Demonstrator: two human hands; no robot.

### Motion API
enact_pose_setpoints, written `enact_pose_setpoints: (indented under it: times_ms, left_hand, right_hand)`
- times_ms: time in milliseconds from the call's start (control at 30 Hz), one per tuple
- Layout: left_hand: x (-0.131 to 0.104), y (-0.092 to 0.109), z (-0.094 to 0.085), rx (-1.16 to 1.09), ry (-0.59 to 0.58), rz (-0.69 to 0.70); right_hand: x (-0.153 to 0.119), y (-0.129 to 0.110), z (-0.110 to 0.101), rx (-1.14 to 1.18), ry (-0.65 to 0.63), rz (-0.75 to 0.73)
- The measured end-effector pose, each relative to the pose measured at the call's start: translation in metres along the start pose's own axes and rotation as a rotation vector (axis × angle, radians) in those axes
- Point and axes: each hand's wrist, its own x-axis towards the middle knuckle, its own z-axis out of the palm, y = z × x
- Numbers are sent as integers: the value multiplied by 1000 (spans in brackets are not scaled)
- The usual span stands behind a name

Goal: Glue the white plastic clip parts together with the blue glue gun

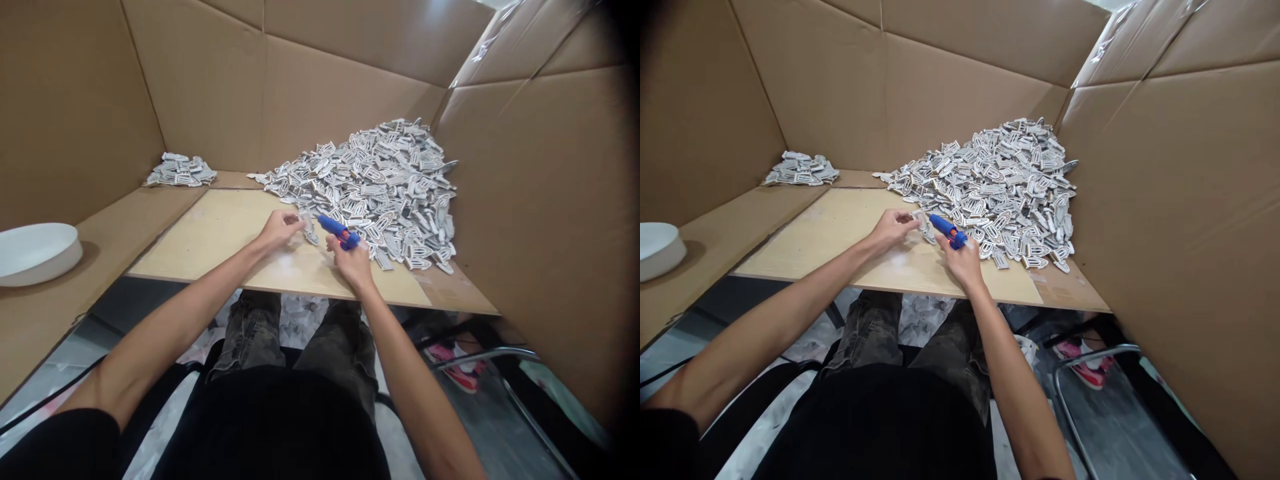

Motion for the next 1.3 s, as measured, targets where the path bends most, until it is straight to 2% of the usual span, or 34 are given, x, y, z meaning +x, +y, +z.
enact_pose_setpoints:
  times_ms: [133, 300, 900, 1300]
  left_hand:
    - [-7, 12, 3, -56, -96, -102]
    - [-12, 20, 5, -78, -180, -81]
    - [-12, 20, 6, -69, -160, -43]
    - [-11, 13, 6, -33, -136, -48]
  right_hand:
    - [-1, -5, 0, 89, -72, 106]
    - [-1, -8, 0, 50, -72, 88]
    - [-1, -4, 2, -12, -48, 83]
    - [1, 6, 7, -74, -31, -61]
